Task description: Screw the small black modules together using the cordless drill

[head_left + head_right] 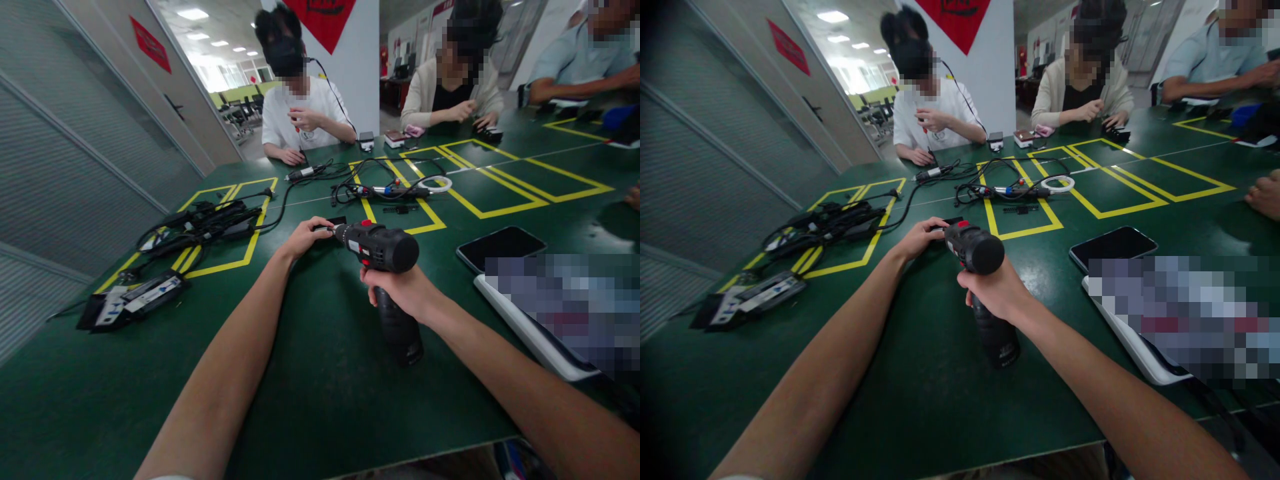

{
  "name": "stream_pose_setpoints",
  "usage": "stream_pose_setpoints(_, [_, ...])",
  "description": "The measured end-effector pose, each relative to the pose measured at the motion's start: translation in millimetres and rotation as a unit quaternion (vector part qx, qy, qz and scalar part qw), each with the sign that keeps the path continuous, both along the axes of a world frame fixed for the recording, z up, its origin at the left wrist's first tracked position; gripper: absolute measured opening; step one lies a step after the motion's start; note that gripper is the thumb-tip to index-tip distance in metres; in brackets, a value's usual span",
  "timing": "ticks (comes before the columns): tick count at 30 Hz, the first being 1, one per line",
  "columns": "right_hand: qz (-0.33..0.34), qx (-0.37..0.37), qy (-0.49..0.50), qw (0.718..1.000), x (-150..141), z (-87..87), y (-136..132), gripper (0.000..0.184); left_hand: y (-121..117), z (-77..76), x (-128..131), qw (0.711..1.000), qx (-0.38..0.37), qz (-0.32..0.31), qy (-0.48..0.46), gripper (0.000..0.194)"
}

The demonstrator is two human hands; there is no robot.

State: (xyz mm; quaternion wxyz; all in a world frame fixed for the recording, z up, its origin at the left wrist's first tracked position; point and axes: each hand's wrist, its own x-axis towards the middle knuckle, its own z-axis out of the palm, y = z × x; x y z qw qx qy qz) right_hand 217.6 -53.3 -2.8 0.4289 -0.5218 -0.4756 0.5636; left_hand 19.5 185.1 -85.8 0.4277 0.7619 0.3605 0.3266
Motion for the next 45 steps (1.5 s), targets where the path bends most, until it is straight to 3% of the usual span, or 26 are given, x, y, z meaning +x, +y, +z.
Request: stream_pose_setpoints(45, [-0.003, 0.016, 0.015, 1.000, -0.2, -0.4, 0.1, 0.009, -4.8, 1.9, 1.5, 0.999, -0.030, 0.008, -0.015, 0.034])
